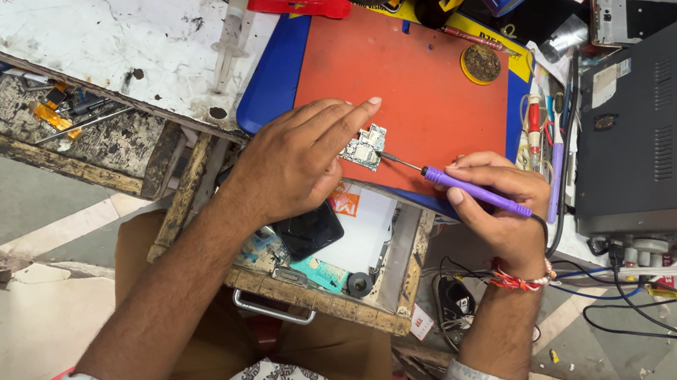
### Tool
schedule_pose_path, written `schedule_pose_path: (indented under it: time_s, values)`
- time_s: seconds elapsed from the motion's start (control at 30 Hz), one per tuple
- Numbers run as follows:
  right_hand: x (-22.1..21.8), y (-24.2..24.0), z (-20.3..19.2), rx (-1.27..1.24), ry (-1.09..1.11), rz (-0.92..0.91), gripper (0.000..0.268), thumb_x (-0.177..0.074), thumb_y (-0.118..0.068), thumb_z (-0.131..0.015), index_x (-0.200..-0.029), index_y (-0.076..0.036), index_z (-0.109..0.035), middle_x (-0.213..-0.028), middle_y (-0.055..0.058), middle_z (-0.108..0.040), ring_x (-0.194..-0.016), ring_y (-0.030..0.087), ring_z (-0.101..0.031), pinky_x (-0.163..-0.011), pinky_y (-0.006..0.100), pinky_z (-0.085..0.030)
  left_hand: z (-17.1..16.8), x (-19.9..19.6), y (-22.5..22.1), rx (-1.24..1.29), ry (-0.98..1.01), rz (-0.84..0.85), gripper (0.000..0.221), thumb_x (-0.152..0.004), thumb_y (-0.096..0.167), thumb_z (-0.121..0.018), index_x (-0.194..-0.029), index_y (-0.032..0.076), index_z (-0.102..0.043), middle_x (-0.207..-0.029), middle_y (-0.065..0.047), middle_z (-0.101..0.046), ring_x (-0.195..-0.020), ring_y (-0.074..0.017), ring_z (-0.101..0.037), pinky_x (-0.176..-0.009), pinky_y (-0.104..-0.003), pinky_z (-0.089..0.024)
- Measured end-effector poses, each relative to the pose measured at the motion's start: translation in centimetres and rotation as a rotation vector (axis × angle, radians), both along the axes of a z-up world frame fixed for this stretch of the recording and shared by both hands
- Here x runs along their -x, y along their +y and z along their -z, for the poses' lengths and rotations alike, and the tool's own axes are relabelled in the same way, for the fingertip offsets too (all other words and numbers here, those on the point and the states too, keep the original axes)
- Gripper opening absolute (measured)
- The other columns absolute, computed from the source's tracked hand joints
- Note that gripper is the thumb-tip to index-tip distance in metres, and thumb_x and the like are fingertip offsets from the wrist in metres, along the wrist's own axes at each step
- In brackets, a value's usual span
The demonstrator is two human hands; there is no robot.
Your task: The person is using a soldering iron to apply solder to components on a motherboard while holding the board by hand on a red workspace mat.
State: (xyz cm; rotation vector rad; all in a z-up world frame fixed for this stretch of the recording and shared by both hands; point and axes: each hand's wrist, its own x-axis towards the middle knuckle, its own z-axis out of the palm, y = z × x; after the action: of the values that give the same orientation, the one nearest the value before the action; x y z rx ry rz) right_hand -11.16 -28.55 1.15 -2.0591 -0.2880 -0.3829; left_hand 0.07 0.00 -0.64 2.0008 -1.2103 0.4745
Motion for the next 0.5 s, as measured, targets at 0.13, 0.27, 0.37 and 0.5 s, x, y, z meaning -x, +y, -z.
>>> schedule_pose_path:
  time_s: [0.13,0.27,0.37,0.5]
  values:
    - [-0.02,0.05,-0.05,0.032,-0.019,-0.003,0.019,-0.087,-0.003,-0.077,-0.105,0.001,-0.076,-0.106,0.014,-0.074,-0.098,0.019,-0.072,-0.087,0.029,-0.058,0.12,0.00,-0.05,-0.001,0.003,-0.003,0.079,-0.076,-0.005,-0.066,-0.151,0.003,-0.045,-0.128,-0.017,-0.065,-0.125,-0.0327,-0.062,-0.106,-0.041,-0.053]
    - [0.00,0.07,-0.22,0.064,0.015,0.002,0.021,-0.085,-0.004,-0.078,-0.106,0.001,-0.077,-0.104,0.014,-0.075,-0.096,0.019,-0.071,-0.083,0.028,-0.057,0.22,-0.01,-0.09,-0.008,-0.010,-0.008,0.078,-0.077,-0.005,-0.066,-0.151,0.003,-0.045,-0.128,-0.018,-0.065,-0.124,-0.0327,-0.062,-0.106,-0.041,-0.053]
    - [-0.06,0.13,-0.28,0.053,-0.005,-0.011,0.020,-0.086,-0.004,-0.078,-0.105,0.000,-0.077,-0.104,0.013,-0.075,-0.098,0.020,-0.072,-0.086,0.029,-0.058,0.16,0.02,-0.03,-0.007,-0.010,-0.008,0.078,-0.077,-0.005,-0.066,-0.151,0.002,-0.045,-0.129,-0.018,-0.065,-0.124,-0.0329,-0.062,-0.106,-0.042,-0.053]
    - [-0.02,0.06,-0.28,0.053,0.017,-0.025,0.021,-0.085,-0.004,-0.078,-0.105,0.001,-0.077,-0.104,0.014,-0.075,-0.098,0.020,-0.072,-0.086,0.030,-0.058,0.08,0.01,0.00,-0.006,-0.005,-0.005,0.078,-0.077,-0.005,-0.066,-0.151,0.002,-0.045,-0.130,-0.018,-0.064,-0.125,-0.0333,-0.062,-0.106,-0.042,-0.053]
